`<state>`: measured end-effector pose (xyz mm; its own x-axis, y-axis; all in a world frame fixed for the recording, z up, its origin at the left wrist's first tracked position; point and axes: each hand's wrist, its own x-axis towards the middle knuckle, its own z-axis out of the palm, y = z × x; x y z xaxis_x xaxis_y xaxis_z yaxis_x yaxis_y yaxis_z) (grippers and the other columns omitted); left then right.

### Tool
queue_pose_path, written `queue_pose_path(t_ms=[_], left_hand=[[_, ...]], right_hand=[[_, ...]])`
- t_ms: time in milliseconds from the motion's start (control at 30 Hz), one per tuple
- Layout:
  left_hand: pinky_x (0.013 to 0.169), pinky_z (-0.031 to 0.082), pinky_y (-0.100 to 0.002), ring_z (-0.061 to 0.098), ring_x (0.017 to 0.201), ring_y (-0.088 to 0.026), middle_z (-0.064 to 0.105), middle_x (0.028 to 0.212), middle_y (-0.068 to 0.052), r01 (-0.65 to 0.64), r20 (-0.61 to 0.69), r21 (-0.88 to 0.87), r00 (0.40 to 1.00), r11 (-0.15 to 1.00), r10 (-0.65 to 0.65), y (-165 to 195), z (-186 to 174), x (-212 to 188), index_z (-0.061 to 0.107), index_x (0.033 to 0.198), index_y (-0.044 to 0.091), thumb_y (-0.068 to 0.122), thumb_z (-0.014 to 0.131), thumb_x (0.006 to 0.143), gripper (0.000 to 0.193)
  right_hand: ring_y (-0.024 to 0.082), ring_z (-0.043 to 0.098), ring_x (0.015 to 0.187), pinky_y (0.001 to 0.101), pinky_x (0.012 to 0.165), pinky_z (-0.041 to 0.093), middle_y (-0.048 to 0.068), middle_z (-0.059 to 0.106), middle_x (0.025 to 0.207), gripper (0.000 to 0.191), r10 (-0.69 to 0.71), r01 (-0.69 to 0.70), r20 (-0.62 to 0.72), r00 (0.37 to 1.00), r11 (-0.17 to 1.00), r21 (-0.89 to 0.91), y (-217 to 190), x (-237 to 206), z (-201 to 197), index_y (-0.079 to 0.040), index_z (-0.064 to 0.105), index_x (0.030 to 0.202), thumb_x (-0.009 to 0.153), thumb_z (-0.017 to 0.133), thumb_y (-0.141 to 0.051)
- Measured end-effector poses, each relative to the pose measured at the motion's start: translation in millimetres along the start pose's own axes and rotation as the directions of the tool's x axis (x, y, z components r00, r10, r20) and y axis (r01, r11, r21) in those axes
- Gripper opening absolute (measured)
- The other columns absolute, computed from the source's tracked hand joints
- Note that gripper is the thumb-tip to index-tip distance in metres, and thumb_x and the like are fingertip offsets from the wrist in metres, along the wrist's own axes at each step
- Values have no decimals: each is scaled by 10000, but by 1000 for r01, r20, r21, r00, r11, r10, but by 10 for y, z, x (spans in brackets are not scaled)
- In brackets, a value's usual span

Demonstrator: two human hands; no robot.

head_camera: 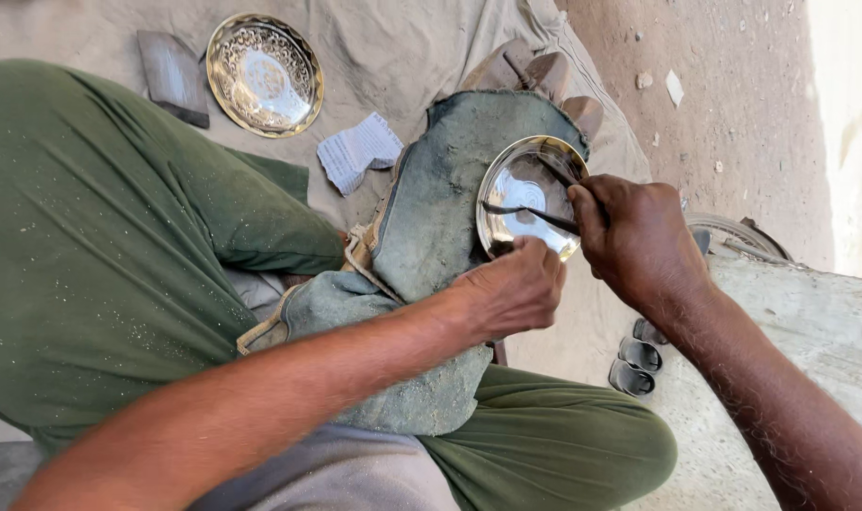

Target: The person sits on the ground and decorates brass plates and bowls, holding a chisel against the metal and striking it to engrave ornamental patterns. They reposition the brass pieces on a cloth pad, work on different plates, and use a stone and other hand tools during the work.

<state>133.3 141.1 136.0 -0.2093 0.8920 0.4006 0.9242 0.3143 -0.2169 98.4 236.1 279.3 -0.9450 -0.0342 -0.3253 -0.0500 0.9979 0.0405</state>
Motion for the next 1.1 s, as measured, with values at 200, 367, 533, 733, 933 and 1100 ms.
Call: queue_pose_path(t_ms=[200,367,533,733,933,1100], left_hand=[[722,520,-361,599,743,-165,592,764,-29,-59,-60,-195,997,979,48,-441,116,-690,675,675,67,217,686,879,254],[822,579,-397,653,864,-229,619,923,-108,174,-213,-650,893,740,-397,-407,6,-780,684,995,-19,111,680,927,147],[684,582,-381,656,796,-266,612,930,-177,385,-20,-871,593,305,-805,-301,-217,-925,510,1329,-74,31,707,788,585],[531,611,-387,714,602,-297,673,742,-162,482,483,-850,552,-214,-680,-404,-104,-752,374,1438,-129,32,729,878,682],[667,631,-393,764,771,-355,728,848,-261,399,359,-901,467,-169,-808,-270,5,-680,479,1368,-162,-64,714,806,617],[617,621,-375,770,731,-305,747,824,-205,511,454,-843,514,-164,-728,-454,100,-598,611,1181,-71,-99,640,809,375]], right_hand=[[188,651,408,362,419,540,147,665,544,368,256,-270,131,958,957,108,-99,23,-33,38,716,870,1068,548,-223],[171,615,405,353,394,516,133,663,541,387,352,-376,147,925,904,202,-166,160,-57,46,736,870,1066,549,-230],[177,603,386,347,391,507,128,642,521,404,278,-296,133,951,944,148,-224,200,-67,68,736,853,1076,544,-209],[173,623,369,348,389,540,135,663,519,334,169,-174,155,973,985,19,-334,320,-69,47,743,954,1048,573,-225],[202,595,422,353,453,518,161,682,603,374,67,-51,177,982,994,-94,-455,305,35,30,755,882,1077,558,-221],[186,555,386,352,296,478,168,654,659,307,-270,450,412,870,774,-445,-338,-54,195,78,596,1205,1102,421,-153]])
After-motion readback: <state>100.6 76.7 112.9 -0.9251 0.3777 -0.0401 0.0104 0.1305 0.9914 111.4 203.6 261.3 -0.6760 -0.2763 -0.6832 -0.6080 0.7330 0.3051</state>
